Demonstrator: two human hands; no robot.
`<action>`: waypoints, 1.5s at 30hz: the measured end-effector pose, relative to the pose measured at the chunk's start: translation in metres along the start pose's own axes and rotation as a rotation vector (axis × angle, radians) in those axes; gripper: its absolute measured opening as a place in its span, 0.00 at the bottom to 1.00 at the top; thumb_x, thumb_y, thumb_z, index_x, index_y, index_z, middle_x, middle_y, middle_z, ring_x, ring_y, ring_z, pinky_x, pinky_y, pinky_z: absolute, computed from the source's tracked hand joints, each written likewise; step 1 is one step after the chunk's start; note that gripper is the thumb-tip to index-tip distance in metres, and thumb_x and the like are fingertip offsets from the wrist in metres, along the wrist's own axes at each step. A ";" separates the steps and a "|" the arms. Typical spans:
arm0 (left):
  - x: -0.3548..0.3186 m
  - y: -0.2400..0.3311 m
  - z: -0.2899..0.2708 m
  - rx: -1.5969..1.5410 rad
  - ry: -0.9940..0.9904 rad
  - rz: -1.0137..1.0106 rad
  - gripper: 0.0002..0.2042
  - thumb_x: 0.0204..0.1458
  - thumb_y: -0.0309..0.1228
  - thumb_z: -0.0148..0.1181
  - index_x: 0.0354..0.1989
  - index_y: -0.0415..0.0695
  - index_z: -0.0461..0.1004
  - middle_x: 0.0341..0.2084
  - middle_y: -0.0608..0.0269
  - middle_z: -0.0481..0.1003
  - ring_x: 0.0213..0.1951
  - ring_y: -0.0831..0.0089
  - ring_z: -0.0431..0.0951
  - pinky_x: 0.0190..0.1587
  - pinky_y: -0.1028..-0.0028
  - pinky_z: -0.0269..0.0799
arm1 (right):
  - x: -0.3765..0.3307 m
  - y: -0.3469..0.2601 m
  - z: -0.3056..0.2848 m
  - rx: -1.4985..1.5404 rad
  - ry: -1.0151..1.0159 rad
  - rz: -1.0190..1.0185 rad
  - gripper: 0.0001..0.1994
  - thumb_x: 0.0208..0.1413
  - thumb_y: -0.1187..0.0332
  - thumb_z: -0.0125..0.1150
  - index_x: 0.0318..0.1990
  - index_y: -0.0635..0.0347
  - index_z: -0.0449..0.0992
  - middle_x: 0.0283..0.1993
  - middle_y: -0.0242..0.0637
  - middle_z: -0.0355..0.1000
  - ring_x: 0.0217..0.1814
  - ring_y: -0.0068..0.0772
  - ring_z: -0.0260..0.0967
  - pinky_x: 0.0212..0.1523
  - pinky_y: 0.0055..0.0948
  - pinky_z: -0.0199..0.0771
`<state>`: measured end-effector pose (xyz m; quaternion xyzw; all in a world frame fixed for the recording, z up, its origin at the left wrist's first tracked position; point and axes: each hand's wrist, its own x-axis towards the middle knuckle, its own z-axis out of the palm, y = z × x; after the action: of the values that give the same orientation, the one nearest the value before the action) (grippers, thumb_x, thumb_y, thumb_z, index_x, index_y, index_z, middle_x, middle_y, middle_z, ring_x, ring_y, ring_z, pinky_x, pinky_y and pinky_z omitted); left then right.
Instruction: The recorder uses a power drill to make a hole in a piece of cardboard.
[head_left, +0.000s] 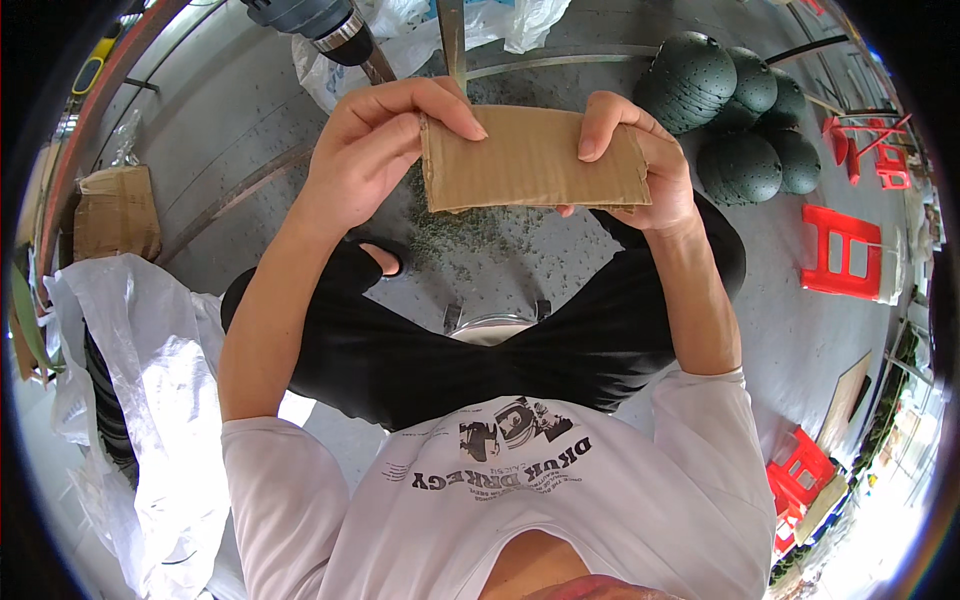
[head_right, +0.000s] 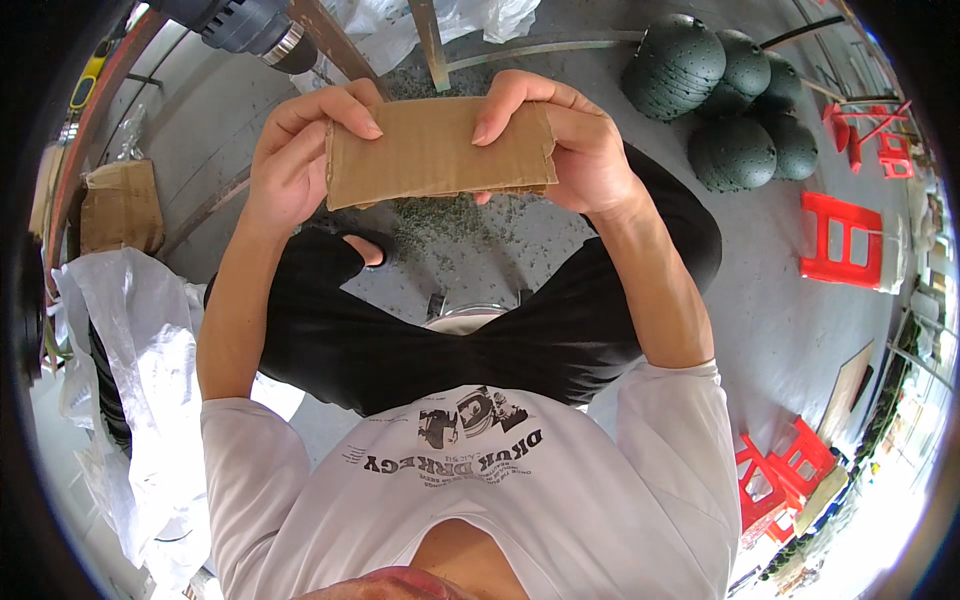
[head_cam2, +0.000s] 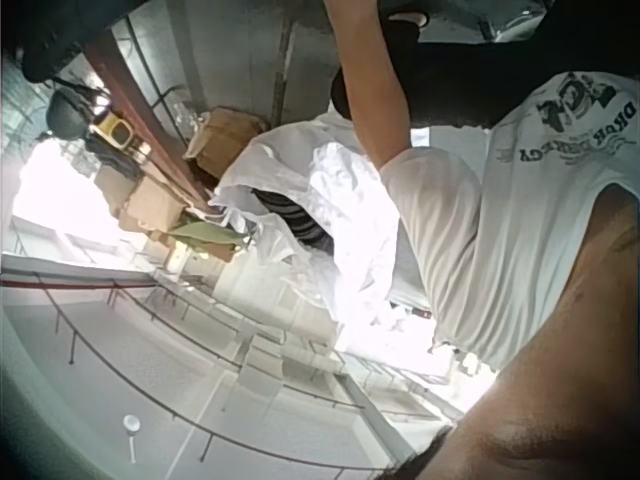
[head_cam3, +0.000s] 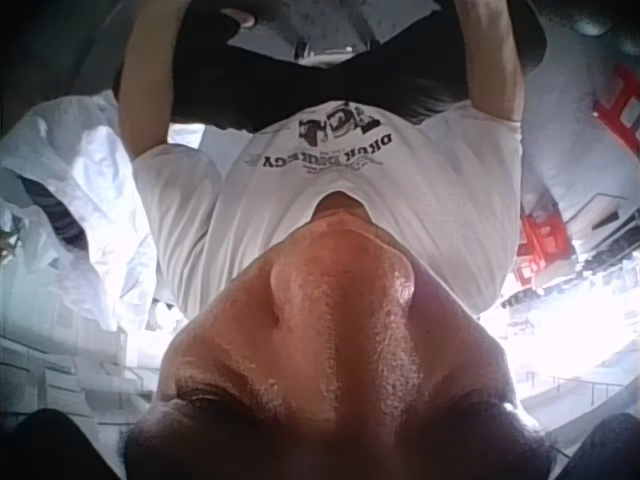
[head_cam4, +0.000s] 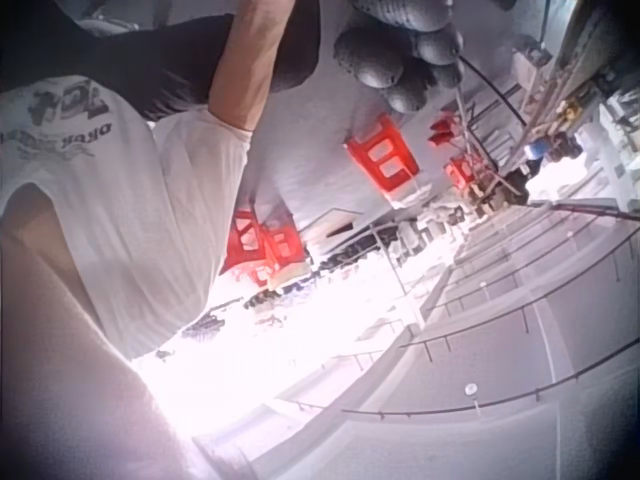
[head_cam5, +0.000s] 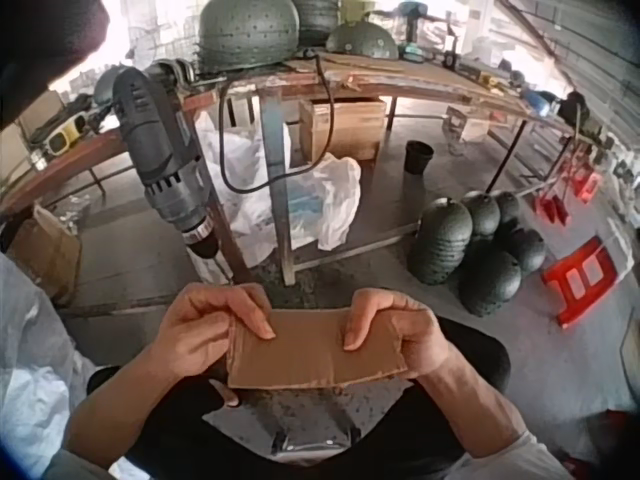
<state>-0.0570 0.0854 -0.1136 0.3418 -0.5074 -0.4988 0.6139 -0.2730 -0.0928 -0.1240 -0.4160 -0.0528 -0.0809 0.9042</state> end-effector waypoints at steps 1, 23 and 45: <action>0.001 -0.001 0.001 -0.007 0.016 0.014 0.15 0.57 0.21 0.41 0.42 0.33 0.78 0.40 0.57 0.75 0.45 0.72 0.74 0.52 0.72 0.68 | 0.000 0.000 -0.003 -0.001 0.001 0.000 0.14 0.59 0.75 0.40 0.40 0.69 0.76 0.41 0.48 0.73 0.36 0.41 0.76 0.35 0.40 0.82; -0.001 0.013 0.031 0.652 0.100 -0.072 0.09 0.58 0.24 0.63 0.46 0.43 0.74 0.36 0.70 0.70 0.39 0.81 0.72 0.40 0.78 0.67 | 0.003 0.015 0.012 -1.036 0.225 0.038 0.15 0.60 0.63 0.68 0.47 0.66 0.80 0.31 0.30 0.75 0.32 0.15 0.66 0.29 0.23 0.67; 0.000 -0.010 0.033 0.883 0.350 -0.095 0.09 0.67 0.35 0.53 0.38 0.42 0.67 0.22 0.62 0.70 0.26 0.75 0.67 0.31 0.73 0.64 | 0.012 0.031 0.020 -0.987 0.313 0.083 0.16 0.65 0.59 0.62 0.43 0.67 0.81 0.27 0.31 0.74 0.29 0.18 0.65 0.30 0.26 0.68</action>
<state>-0.0917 0.0852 -0.1142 0.6717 -0.5436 -0.1979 0.4628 -0.2561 -0.0586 -0.1325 -0.7776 0.1440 -0.1217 0.5998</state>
